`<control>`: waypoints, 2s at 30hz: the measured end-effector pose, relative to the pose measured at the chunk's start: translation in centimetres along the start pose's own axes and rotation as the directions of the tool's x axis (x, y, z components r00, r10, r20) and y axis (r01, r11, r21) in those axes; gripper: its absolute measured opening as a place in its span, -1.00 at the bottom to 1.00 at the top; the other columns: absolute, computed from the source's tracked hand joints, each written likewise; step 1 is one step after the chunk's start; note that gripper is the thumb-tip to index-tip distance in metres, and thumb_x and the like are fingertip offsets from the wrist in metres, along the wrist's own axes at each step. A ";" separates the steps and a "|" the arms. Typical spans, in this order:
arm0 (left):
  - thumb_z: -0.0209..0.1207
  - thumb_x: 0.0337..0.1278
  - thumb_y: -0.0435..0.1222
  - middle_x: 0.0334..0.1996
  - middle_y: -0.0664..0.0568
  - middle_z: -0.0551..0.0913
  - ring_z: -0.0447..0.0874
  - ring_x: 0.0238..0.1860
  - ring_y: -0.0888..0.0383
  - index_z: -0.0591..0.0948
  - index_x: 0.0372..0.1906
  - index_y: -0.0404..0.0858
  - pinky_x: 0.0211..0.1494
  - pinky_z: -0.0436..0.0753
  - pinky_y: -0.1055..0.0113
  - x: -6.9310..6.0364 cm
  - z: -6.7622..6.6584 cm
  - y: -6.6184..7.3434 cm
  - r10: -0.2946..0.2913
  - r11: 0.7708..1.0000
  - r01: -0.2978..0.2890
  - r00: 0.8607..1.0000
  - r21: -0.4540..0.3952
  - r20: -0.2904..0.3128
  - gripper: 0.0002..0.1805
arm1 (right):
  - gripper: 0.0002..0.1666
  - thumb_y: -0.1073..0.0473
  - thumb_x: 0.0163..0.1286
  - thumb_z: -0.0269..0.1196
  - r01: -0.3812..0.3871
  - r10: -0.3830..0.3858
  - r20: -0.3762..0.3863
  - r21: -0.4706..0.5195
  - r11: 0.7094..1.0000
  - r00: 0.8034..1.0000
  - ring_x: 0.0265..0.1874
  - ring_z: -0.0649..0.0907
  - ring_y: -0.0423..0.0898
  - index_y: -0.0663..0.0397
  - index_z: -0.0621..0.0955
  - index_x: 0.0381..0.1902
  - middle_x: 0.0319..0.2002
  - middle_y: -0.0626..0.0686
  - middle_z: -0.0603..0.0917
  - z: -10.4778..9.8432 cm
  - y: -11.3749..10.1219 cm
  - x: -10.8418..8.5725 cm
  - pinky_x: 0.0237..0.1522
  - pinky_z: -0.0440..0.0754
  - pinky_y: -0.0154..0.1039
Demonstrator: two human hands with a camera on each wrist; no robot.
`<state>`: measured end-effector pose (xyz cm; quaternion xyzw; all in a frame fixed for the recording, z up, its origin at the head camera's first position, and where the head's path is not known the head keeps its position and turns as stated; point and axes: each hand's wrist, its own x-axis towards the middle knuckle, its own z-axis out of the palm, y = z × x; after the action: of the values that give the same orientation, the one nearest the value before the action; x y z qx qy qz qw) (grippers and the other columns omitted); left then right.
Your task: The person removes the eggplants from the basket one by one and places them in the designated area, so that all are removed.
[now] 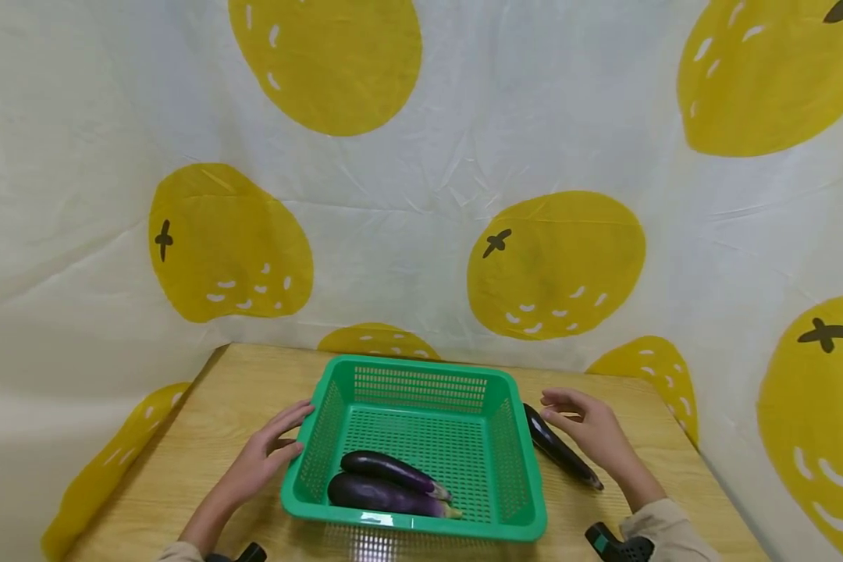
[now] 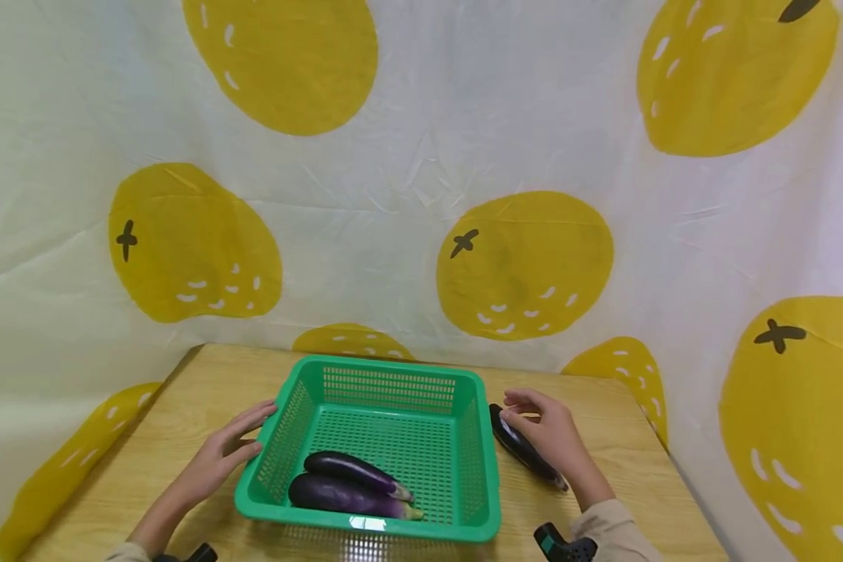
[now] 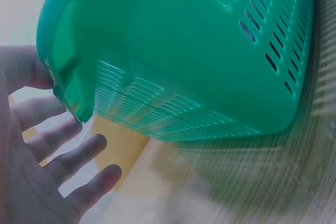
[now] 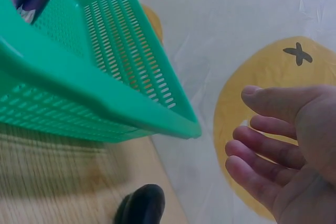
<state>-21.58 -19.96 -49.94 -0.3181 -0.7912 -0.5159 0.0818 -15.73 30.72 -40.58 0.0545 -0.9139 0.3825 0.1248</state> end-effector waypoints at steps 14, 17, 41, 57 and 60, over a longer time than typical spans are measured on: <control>0.09 0.50 -0.42 0.44 0.58 0.24 0.34 0.30 0.66 0.41 0.48 -0.41 0.08 0.68 0.37 0.1 -0.1 0.1 0.007 1.000 -0.007 1.000 0.008 0.004 -0.48 | -0.61 0.20 0.46 0.33 0.059 -0.059 -0.006 0.047 0.997 0.998 -0.10 0.71 -0.29 0.25 0.67 0.18 0.02 0.23 0.77 0.6 -1.8 0.1 -0.06 0.70 -0.38; 0.09 0.50 -0.43 0.46 0.50 0.27 0.33 0.30 0.67 0.41 0.48 -0.39 0.07 0.68 0.38 0.1 -0.1 0.0 0.015 1.000 -0.015 1.000 0.008 0.002 -0.47 | -0.60 0.20 0.47 0.33 0.061 -0.061 0.004 0.054 0.997 0.998 -0.09 0.73 -0.25 0.26 0.66 0.18 0.03 0.26 0.76 0.8 -1.9 0.3 -0.05 0.70 -0.36; 0.13 0.50 -0.38 0.51 0.07 0.33 0.40 0.33 0.54 0.42 0.49 -0.35 0.09 0.68 0.35 0.3 -0.2 -0.5 -0.016 0.999 0.015 1.000 0.035 0.023 -0.46 | -0.61 0.23 0.45 0.33 0.151 -0.155 0.055 0.075 0.986 0.986 -0.06 0.75 -0.08 0.27 0.66 0.18 0.02 0.23 0.76 1.8 -2.7 1.2 -0.03 0.74 -0.25; 0.10 0.50 -0.41 0.46 0.46 0.29 0.37 0.28 0.61 0.42 0.47 -0.41 0.06 0.70 0.34 0.3 -0.1 -0.2 0.006 1.000 -0.006 1.000 -0.006 0.019 -0.48 | -0.60 0.19 0.48 0.32 0.145 -0.154 0.109 0.085 0.986 0.982 -0.03 0.74 0.03 0.26 0.66 0.19 0.06 0.24 0.75 2.4 -3.6 2.5 -0.02 0.74 -0.26; 0.08 0.52 -0.41 0.47 0.46 0.28 0.34 0.29 0.64 0.39 0.48 -0.42 0.08 0.70 0.35 0.2 -0.1 -0.5 0.000 1.000 0.001 1.000 -0.013 0.019 -0.48 | -0.58 0.17 0.48 0.31 0.148 -0.159 0.123 0.089 0.985 0.980 -0.02 0.74 0.02 0.26 0.65 0.21 0.07 0.23 0.75 2.5 -3.8 2.8 0.00 0.74 -0.21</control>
<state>-22.00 -20.08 -50.20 -0.3234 -0.7887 -0.5178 0.0721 -18.09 26.24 -38.88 0.1545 -0.8971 0.4034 0.0923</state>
